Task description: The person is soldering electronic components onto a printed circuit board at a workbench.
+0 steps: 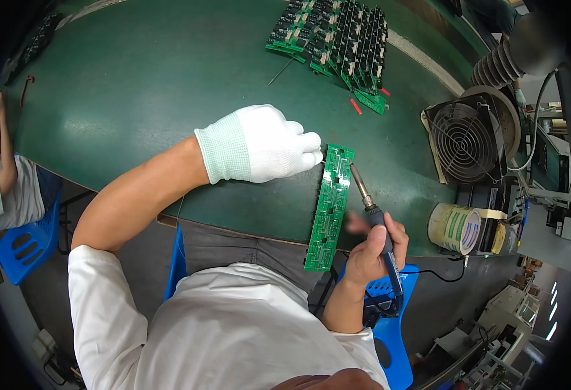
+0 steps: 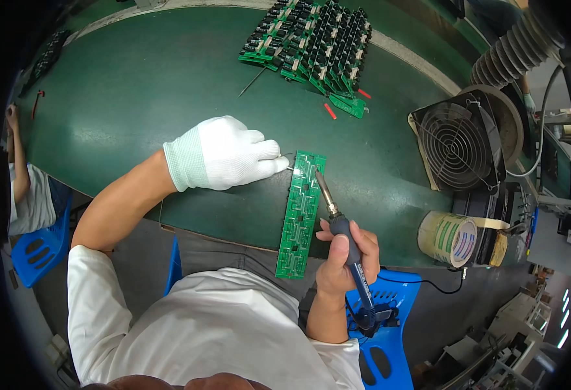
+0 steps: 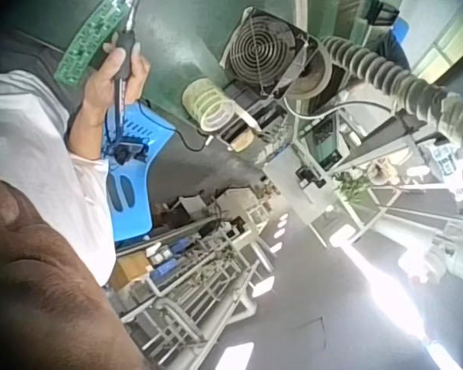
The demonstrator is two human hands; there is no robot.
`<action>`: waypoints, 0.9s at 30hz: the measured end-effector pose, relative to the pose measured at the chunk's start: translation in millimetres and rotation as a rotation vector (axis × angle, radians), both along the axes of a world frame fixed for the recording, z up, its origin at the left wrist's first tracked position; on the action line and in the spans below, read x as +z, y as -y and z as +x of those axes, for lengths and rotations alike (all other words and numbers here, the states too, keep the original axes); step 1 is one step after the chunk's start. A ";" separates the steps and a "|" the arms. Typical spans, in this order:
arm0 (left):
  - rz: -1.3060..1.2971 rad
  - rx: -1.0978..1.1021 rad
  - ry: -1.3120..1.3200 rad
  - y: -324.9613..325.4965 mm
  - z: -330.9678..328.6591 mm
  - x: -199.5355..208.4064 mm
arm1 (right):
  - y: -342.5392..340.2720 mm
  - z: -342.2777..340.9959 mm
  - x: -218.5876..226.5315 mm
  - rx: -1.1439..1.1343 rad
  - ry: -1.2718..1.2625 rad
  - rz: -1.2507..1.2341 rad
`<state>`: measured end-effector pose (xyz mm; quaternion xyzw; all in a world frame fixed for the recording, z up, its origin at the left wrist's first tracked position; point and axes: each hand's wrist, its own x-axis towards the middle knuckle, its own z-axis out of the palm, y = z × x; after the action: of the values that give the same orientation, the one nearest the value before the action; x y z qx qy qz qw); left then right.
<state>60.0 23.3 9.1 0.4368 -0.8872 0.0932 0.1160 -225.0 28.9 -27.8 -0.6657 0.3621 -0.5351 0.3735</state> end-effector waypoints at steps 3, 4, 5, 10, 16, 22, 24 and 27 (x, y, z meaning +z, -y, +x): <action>0.004 -0.002 -0.033 -0.7 -0.7 0.4 | -3.5 -4.0 -2.7 0.017 0.052 0.022; 0.004 -0.004 -0.032 -1.2 -0.8 0.3 | -4.6 -1.6 0.6 0.015 0.054 0.022; -0.002 -0.003 -0.035 -1.9 -0.7 0.1 | -7.0 2.5 7.0 -0.003 -0.058 0.042; -0.012 0.006 -0.057 -4.6 -0.1 -2.8 | -11.0 32.1 38.6 -0.002 -0.459 0.046; 0.015 -0.014 -0.175 -1.5 3.3 -0.2 | -2.5 41.3 43.2 0.135 -0.581 -0.065; -0.004 -0.016 -0.088 0.8 -4.3 13.1 | 0.4 36.2 37.6 0.148 -0.523 -0.018; -0.013 -0.016 -0.031 -1.0 -5.5 13.1 | 0.6 36.3 37.6 0.150 -0.524 -0.024; -0.103 -0.017 -0.061 -3.7 -7.6 7.0 | 0.3 36.6 39.1 0.163 -0.521 -0.021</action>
<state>52.4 27.0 16.0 0.4252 -0.8810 0.1246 0.1661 -188.4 28.6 11.2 -0.8116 0.3856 -0.3177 0.3028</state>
